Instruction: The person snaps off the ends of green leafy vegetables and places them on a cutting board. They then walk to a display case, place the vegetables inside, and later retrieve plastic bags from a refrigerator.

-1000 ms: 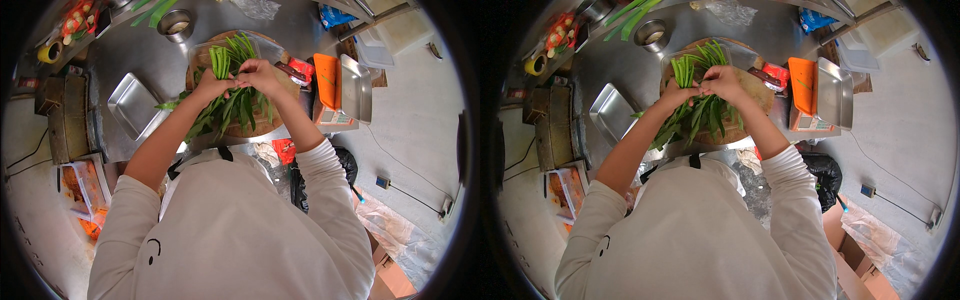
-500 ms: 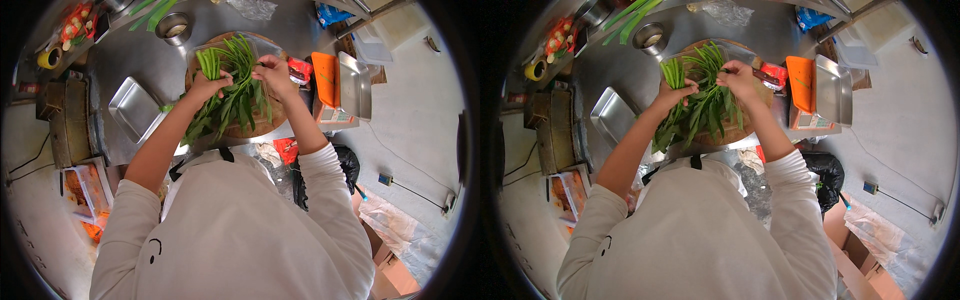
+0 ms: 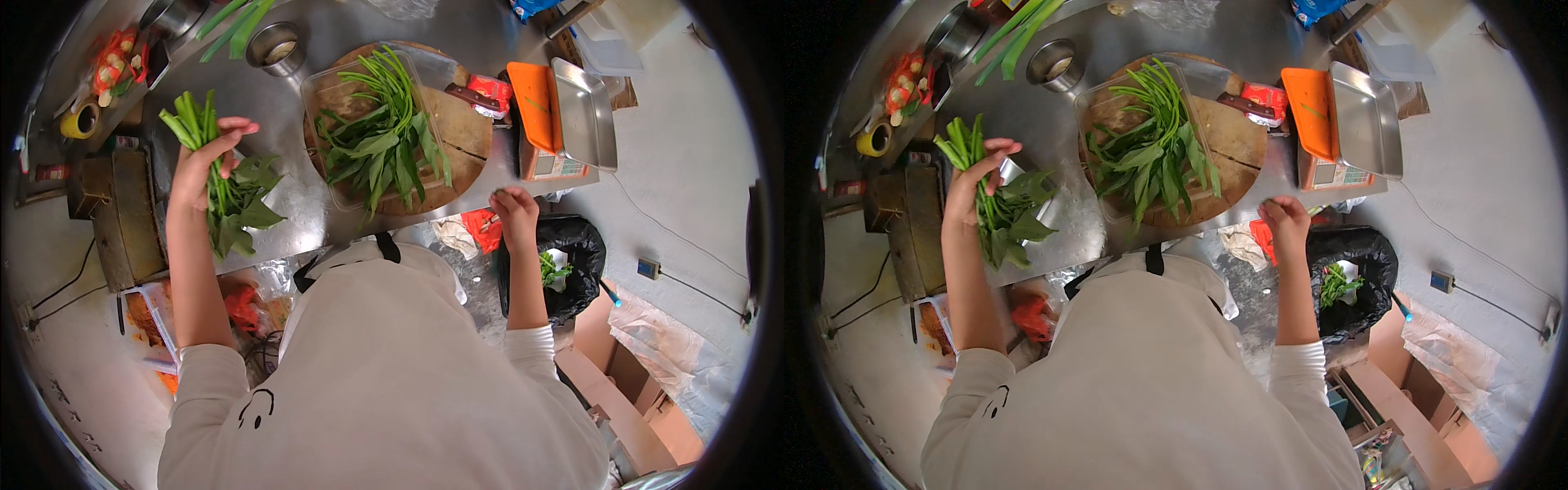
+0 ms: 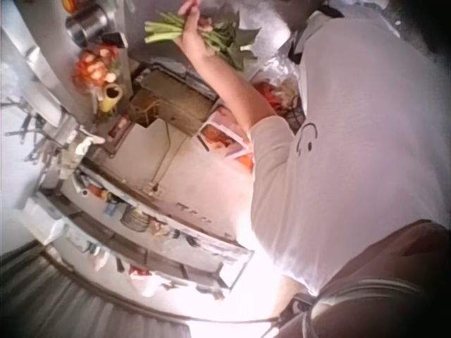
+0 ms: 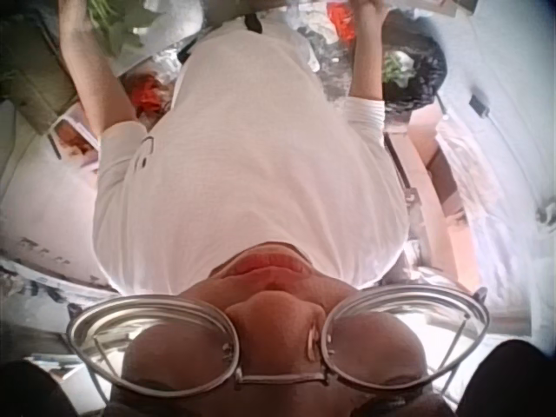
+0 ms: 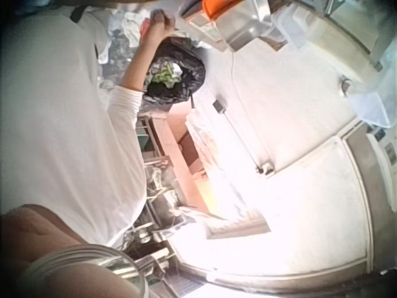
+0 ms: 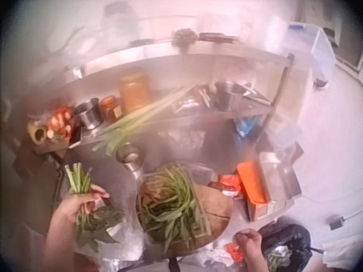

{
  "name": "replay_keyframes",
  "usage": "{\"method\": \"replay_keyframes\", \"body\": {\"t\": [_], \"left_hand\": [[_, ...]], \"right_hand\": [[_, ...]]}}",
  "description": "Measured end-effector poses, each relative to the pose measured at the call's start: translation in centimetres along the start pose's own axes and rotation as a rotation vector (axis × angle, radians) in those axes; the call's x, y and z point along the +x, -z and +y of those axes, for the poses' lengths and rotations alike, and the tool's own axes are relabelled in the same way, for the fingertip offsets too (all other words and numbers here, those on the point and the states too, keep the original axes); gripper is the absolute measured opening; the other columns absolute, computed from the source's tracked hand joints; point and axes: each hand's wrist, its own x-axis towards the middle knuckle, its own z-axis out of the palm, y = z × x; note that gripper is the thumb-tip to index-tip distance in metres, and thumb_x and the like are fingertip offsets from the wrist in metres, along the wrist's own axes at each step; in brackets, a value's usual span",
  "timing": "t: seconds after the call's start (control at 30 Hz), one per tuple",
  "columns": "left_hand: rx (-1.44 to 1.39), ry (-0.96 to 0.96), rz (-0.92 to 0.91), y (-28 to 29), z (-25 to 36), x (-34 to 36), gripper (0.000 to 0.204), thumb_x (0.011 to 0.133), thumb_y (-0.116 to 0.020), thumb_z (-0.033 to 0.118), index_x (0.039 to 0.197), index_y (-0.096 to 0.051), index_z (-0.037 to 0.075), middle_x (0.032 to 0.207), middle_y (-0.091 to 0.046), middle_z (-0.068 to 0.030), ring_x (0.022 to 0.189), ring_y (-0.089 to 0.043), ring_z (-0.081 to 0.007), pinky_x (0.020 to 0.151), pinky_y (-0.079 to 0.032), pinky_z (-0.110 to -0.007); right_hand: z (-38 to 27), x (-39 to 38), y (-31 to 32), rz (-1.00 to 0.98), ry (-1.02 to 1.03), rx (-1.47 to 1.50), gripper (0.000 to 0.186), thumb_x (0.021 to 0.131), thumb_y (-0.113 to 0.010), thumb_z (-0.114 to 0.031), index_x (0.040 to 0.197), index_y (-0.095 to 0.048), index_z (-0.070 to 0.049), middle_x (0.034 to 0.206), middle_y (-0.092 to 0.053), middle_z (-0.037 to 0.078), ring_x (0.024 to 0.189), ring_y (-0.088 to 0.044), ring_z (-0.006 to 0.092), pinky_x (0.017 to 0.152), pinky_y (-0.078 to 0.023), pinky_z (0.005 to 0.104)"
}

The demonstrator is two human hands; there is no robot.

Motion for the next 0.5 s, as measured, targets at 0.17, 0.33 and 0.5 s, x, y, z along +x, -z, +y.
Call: {"method": "replay_keyframes", "body": {"t": [0.17, 0.33, 0.5], "left_hand": [[0.069, -0.009, 0.038, -0.4, 2.6, -1.0, 0.023, 0.079, -0.059, 0.009, 0.099, -0.060, -0.002, 0.101, -0.065, -0.0138, 0.044, -0.037, -0.0047, 0.052, -0.035, -0.020], [0.052, -0.004, -0.015, 0.0, 3.5, -0.4, 0.023, 0.077, -0.061, 0.008, 0.099, -0.061, 0.000, 0.101, -0.065, -0.0125, 0.046, -0.039, -0.0046, 0.052, -0.035, -0.018], [0.164, 0.007, -0.009, 0.5, 4.3, 0.1, 0.033, 0.080, -0.060, 0.018, 0.110, -0.057, 0.002, 0.111, -0.062, -0.0081, 0.050, -0.035, -0.0015, 0.053, -0.032, -0.016]], "right_hand": [[6.4, -2.1, 8.2, 0.304, -0.050, 0.096, 0.012, 0.073, -0.061, 0.008, 0.080, -0.056, -0.001, 0.076, -0.060, 0.008, 0.071, -0.060, 0.0170, 0.067, -0.053, 0.0298], [9.2, -4.9, 15.6, 0.561, -0.188, 0.183, 0.012, 0.072, -0.059, 0.006, 0.074, -0.058, -0.005, 0.068, -0.059, 0.005, 0.061, -0.058, 0.0153, 0.057, -0.050, 0.0257], [7.9, -6.4, 23.3, 0.766, -0.106, 0.189, 0.006, 0.069, -0.061, 0.001, 0.071, -0.056, 0.000, 0.064, -0.055, 0.008, 0.051, -0.053, 0.0169, 0.045, -0.045, 0.0277]]}}
